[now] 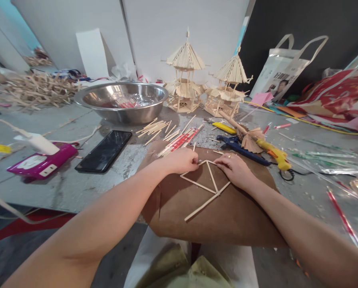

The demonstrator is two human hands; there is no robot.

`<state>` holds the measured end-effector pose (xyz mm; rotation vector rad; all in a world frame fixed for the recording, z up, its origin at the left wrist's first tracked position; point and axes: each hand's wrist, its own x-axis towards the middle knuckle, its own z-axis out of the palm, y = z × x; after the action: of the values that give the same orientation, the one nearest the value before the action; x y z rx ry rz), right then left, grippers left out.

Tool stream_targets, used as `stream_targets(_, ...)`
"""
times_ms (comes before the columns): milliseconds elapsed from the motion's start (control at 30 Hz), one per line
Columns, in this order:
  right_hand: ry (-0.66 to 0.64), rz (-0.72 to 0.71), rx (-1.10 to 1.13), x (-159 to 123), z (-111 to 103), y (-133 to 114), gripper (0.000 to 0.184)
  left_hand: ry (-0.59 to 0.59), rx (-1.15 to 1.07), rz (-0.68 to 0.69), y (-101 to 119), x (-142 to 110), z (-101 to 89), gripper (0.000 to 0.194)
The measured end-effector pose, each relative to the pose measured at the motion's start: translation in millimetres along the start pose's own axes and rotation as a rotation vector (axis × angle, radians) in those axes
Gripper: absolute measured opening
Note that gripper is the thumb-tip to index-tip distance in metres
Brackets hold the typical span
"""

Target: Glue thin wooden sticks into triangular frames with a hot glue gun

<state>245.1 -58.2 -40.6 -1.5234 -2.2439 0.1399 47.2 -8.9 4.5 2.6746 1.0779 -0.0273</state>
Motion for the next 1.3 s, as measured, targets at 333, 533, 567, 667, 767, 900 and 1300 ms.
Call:
stream_targets(333,-0.001,-0.014,-0.004,0.6,0.7,1.0,0.021,0.004,0.004,-0.007,0.1,0.2,0.3,0.017)
stream_targets(533,0.001,-0.007,0.000,0.5,0.1,0.1,0.021,0.009,0.005,-0.015,-0.6,0.6,1.3,0.018)
stream_targets(567,0.001,-0.005,-0.001,0.5,0.0,0.1,0.020,0.010,0.002,-0.017,-0.8,0.7,1.4,0.018)
stream_targets(667,-0.005,-0.005,-0.002,0.6,0.2,0.3,0.020,0.012,0.002,-0.010,-1.1,0.8,1.5,0.018)
stream_targets(767,-0.003,-0.003,-0.002,0.6,0.6,0.4,0.020,0.013,0.000,-0.001,-1.0,0.7,1.4,0.017)
stream_targets(900,-0.002,-0.004,-0.001,0.8,0.3,0.0,0.020,0.012,-0.006,0.002,-0.4,0.5,0.7,0.017)
stream_targets(1300,-0.010,-0.012,-0.006,1.1,0.4,0.2,0.021,-0.006,0.013,-0.010,1.4,-0.6,-2.0,0.019)
